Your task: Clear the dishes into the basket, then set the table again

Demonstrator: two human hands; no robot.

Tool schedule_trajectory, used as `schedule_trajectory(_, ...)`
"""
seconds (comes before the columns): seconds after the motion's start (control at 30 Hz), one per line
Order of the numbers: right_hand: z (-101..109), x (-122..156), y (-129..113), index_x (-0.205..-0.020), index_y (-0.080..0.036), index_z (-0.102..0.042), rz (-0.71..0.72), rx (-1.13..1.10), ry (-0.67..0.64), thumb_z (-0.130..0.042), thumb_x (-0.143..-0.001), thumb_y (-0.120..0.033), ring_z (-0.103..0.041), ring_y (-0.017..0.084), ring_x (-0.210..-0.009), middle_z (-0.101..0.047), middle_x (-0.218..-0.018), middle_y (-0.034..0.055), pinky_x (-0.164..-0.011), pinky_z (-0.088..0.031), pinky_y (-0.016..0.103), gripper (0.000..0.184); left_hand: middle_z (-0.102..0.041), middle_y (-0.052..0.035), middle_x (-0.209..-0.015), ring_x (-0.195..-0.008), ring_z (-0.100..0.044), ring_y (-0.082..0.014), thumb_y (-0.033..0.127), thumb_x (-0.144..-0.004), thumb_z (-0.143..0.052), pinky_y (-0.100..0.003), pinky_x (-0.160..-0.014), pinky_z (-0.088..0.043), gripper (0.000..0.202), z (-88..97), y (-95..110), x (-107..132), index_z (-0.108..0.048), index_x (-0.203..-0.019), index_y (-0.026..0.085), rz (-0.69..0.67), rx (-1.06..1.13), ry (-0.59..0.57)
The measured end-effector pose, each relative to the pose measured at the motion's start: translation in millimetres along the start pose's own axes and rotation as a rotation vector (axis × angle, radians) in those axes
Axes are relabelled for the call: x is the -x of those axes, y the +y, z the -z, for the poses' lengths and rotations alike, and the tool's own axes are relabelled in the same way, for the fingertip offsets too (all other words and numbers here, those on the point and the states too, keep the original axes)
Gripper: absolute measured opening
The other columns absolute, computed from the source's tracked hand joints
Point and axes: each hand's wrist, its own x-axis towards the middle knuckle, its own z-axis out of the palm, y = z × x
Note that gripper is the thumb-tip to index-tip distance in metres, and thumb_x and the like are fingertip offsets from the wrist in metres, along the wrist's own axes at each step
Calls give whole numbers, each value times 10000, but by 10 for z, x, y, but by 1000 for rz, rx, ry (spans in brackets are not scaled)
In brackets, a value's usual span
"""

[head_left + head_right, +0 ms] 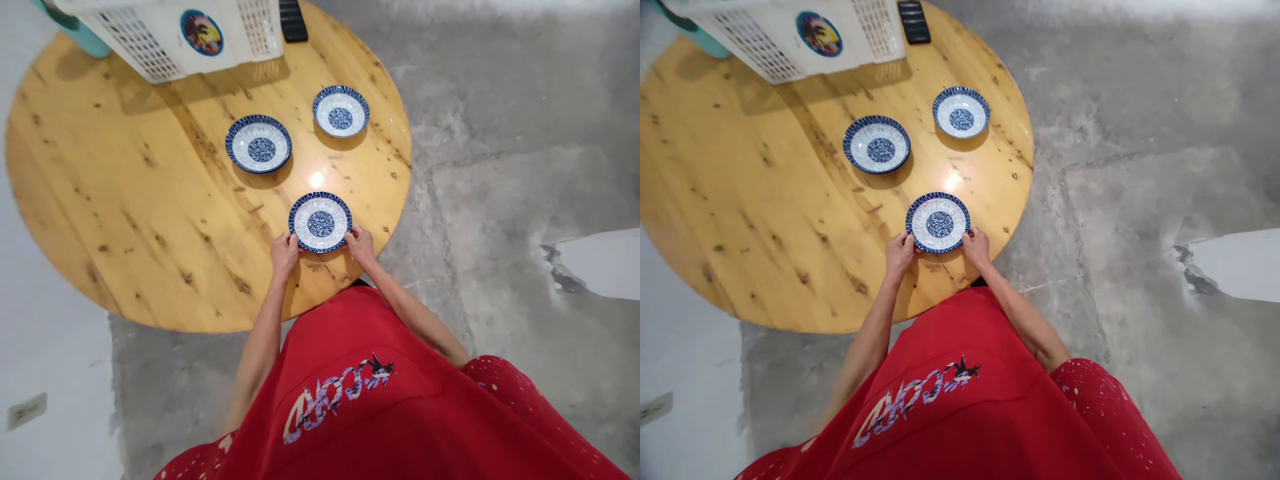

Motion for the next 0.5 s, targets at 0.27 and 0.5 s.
schedule_trajectory(0.27, -176, -38, -100, -743, -181, -595, 24, 49, 47, -498, -766, -247, -627, 165, -581, -635, -689, 10, -577, -531, 269, 120, -622, -5, -552, -589, -584, -171, 312, -857, -437, -253, -578, -361, 282, 131, -82, -158, -511, -609, 199, -13, 3, 13)
schedule_trajectory(0.5, -161, 13, -117, -847, -175, -637, 10, -48, 27, -513, -842, -287, -641, 147, -607, -660, -691, 0, -600, -537, 248, 167, -617, -11, -541, -581, -588, -172, 378, -863, -449, -248, -570, -425, 304, 94, -193, -192, -556, -642, 199, -55, 38, 15)
